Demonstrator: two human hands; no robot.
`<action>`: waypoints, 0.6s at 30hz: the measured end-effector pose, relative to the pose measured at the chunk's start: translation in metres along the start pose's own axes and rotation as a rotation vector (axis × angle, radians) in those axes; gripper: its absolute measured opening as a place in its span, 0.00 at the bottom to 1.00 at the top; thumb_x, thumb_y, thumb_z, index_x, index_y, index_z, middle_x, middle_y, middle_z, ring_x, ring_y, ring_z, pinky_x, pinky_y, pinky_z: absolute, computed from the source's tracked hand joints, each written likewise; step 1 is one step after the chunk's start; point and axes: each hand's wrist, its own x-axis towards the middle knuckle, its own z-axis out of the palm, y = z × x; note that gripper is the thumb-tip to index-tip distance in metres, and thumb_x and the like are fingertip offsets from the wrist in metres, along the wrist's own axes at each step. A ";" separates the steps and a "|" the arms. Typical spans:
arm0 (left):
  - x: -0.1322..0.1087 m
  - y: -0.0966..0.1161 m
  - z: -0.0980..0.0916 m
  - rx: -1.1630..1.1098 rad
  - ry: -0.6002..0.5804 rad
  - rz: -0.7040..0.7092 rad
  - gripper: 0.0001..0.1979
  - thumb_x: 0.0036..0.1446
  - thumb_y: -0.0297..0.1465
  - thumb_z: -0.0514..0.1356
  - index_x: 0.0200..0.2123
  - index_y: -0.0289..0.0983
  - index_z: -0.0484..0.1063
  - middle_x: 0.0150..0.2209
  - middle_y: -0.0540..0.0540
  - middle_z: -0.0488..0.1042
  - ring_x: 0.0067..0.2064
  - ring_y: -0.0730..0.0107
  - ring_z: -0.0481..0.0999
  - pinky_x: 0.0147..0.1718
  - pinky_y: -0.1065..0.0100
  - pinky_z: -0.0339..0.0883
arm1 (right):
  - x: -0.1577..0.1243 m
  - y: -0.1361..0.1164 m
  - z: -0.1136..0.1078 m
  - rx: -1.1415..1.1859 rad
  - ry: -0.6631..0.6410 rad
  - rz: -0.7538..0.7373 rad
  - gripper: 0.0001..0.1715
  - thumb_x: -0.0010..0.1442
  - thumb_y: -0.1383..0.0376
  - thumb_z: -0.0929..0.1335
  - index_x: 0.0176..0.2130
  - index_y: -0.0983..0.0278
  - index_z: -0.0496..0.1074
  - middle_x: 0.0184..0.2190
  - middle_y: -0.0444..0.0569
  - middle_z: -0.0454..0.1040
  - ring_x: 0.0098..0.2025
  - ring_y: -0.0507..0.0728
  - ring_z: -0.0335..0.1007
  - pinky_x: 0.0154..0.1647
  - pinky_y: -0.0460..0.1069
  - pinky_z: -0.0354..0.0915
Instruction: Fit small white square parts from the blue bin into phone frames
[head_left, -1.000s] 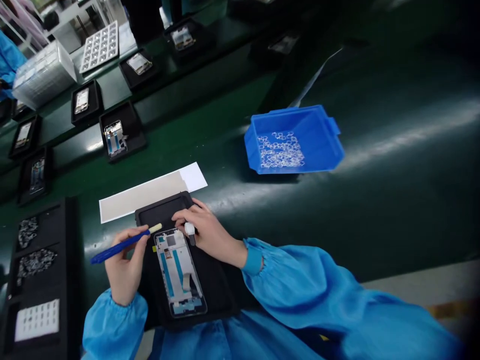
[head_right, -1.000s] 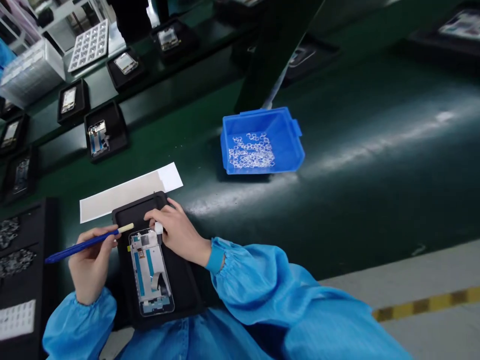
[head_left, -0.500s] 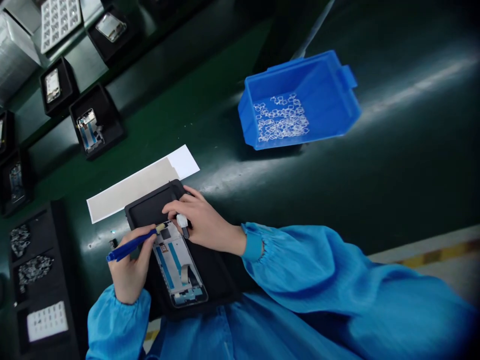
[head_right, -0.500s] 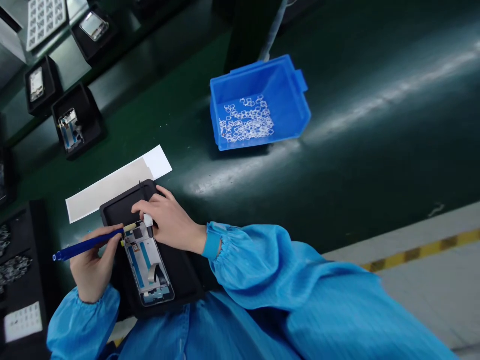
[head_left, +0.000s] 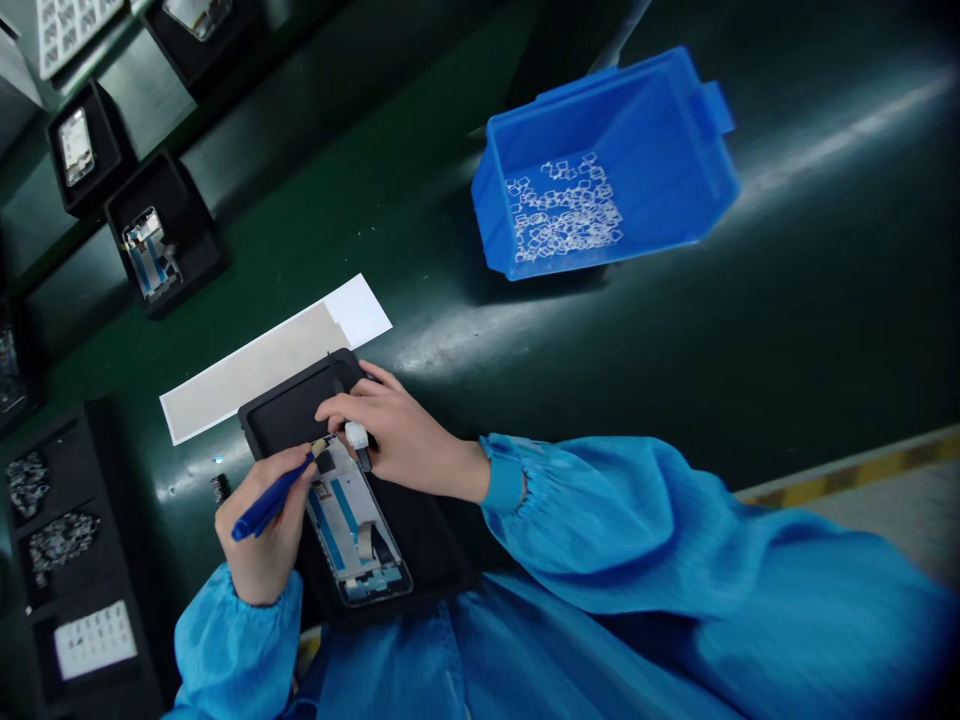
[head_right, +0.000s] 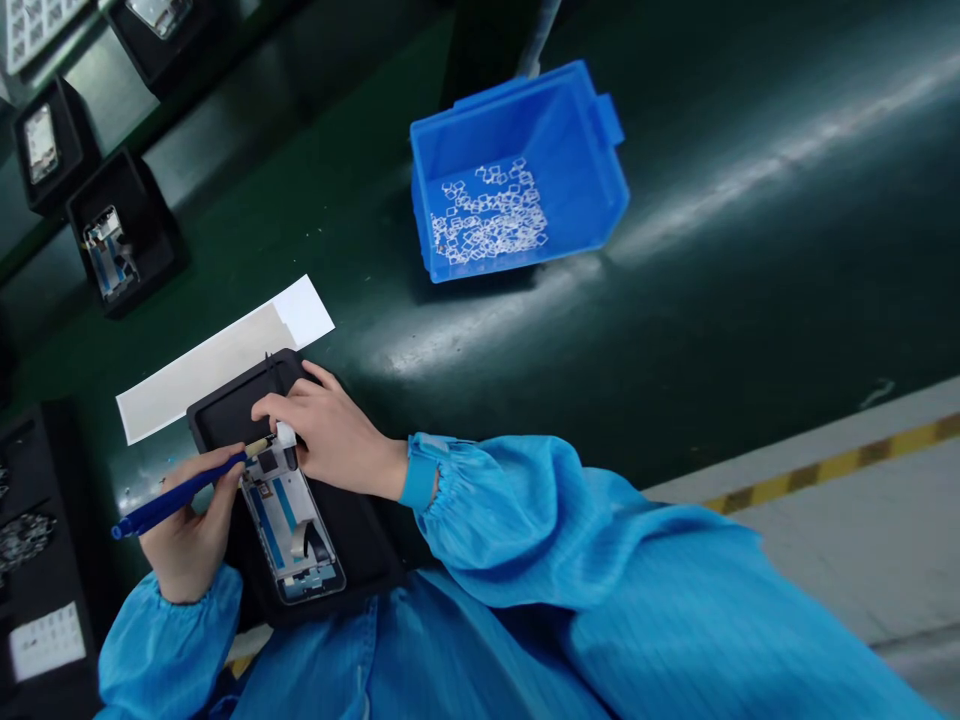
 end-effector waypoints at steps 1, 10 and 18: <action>0.000 0.001 0.000 0.009 -0.012 0.018 0.07 0.58 0.25 0.65 0.41 0.38 0.75 0.40 0.47 0.81 0.42 0.65 0.82 0.43 0.66 0.77 | 0.000 0.000 0.000 -0.005 0.001 -0.003 0.21 0.54 0.77 0.67 0.46 0.59 0.68 0.33 0.42 0.73 0.40 0.58 0.69 0.67 0.65 0.48; 0.011 0.016 -0.005 0.148 -0.175 0.179 0.11 0.59 0.22 0.63 0.45 0.37 0.73 0.44 0.46 0.81 0.44 0.69 0.81 0.45 0.72 0.74 | 0.000 -0.002 -0.003 -0.067 -0.068 0.031 0.20 0.56 0.76 0.68 0.47 0.60 0.67 0.35 0.43 0.74 0.43 0.58 0.69 0.69 0.64 0.45; 0.009 0.009 -0.001 0.163 -0.122 0.111 0.07 0.61 0.26 0.63 0.43 0.38 0.73 0.41 0.47 0.80 0.41 0.69 0.81 0.43 0.72 0.75 | -0.001 -0.002 -0.001 -0.070 -0.037 0.018 0.20 0.56 0.77 0.67 0.47 0.61 0.67 0.35 0.44 0.74 0.42 0.58 0.70 0.69 0.65 0.46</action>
